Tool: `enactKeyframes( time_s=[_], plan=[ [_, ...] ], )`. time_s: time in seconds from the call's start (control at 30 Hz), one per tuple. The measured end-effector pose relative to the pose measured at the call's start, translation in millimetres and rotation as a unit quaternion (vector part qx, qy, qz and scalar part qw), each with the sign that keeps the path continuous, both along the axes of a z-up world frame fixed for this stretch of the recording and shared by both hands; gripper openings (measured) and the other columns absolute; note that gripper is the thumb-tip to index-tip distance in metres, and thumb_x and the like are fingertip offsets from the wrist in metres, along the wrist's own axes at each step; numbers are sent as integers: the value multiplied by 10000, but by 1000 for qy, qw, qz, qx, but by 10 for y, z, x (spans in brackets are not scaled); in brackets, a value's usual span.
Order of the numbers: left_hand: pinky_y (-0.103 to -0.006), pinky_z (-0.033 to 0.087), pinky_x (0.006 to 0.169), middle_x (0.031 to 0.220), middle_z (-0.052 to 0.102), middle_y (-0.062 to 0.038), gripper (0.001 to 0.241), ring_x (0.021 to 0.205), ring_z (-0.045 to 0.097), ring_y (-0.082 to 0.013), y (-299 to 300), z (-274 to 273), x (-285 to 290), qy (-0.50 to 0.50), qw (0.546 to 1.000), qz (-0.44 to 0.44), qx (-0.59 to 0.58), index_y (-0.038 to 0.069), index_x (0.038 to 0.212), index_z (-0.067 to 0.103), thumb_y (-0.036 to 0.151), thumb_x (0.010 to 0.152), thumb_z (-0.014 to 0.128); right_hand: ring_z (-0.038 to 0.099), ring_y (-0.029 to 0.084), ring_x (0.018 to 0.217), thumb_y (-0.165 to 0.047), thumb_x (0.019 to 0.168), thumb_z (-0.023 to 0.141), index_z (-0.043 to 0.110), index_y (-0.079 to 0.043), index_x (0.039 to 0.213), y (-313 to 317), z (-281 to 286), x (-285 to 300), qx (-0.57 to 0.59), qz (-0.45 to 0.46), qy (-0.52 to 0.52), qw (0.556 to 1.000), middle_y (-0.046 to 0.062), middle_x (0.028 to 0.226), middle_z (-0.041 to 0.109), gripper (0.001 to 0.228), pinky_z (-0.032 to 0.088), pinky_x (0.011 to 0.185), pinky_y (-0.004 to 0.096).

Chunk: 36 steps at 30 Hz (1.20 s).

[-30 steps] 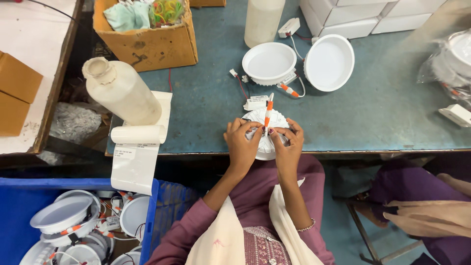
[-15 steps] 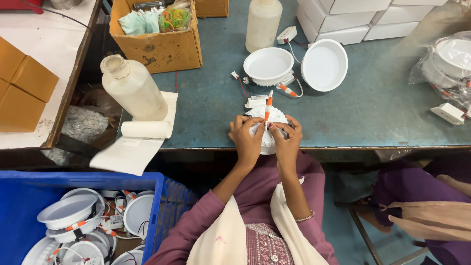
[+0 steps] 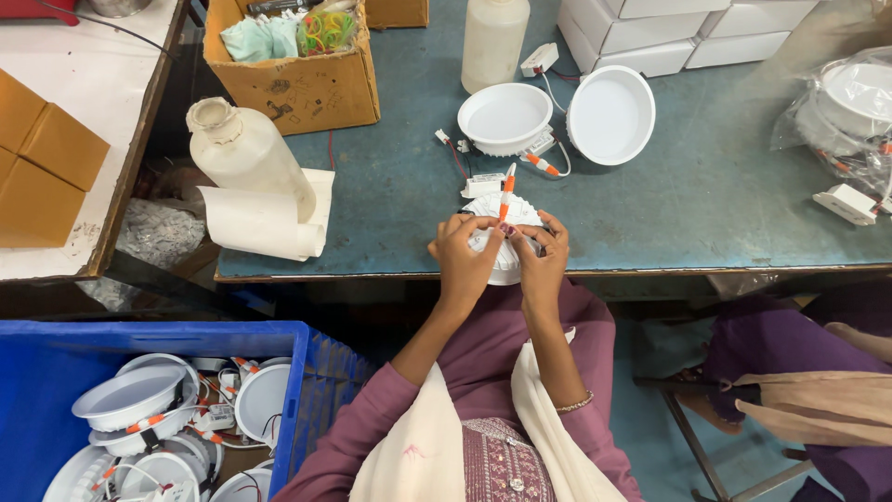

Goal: The person assembles LED light fixtures by wiping the white plastic housing with a cloth, peeling labels from a roll, and attaching them to the back of the fixture. The person then connects the power driver to the fixture and places the completed unit into a blue crate.

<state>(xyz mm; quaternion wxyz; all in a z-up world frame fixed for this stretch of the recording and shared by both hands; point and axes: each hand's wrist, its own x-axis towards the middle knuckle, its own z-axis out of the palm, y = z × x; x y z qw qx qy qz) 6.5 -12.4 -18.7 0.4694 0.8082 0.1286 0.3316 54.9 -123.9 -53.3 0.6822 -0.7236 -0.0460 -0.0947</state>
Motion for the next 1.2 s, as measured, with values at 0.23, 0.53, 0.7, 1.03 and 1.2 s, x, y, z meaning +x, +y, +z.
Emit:
enactKeyframes(
  time_s=[0.23,0.53,0.7,1.03,1.2],
  plan=[
    [-425,300,933,959,712,41,159,1001,579,-190,-50,70,-19,4,996,17,87,141,964,774,261,860,767,500,208,1303,-98,873,779,789,-81,941,4,-37,6,22,2,-5,1000,65,1422,509,71,435,1047,349],
    [-404,295,930,923,737,30,125,975,610,-175,-100,42,3,-14,999,14,50,122,940,780,215,859,760,571,180,1215,-81,883,756,804,-81,1006,-14,78,-33,42,12,22,999,75,1472,528,132,500,961,284],
    [-384,334,916,943,751,11,132,978,621,-177,-47,-13,-10,-32,999,-13,8,94,951,786,181,852,777,461,239,1333,-49,884,680,763,-133,1206,-158,213,-33,-7,103,13,995,99,1544,451,343,436,1019,326],
    [-343,460,840,866,705,-28,186,898,612,-200,-13,-29,-11,-64,996,-54,-42,58,1035,805,74,850,801,435,281,1426,-48,864,713,749,-97,1174,-458,695,527,-210,354,-111,905,110,1590,440,316,376,1156,424],
    [-351,448,888,980,710,-10,189,983,615,-193,-23,-104,-27,-99,993,-54,-40,70,1053,787,98,866,794,525,234,1335,-37,826,758,740,-60,1072,-359,748,804,-186,458,-24,869,83,1515,510,247,442,1098,362]
  ],
)
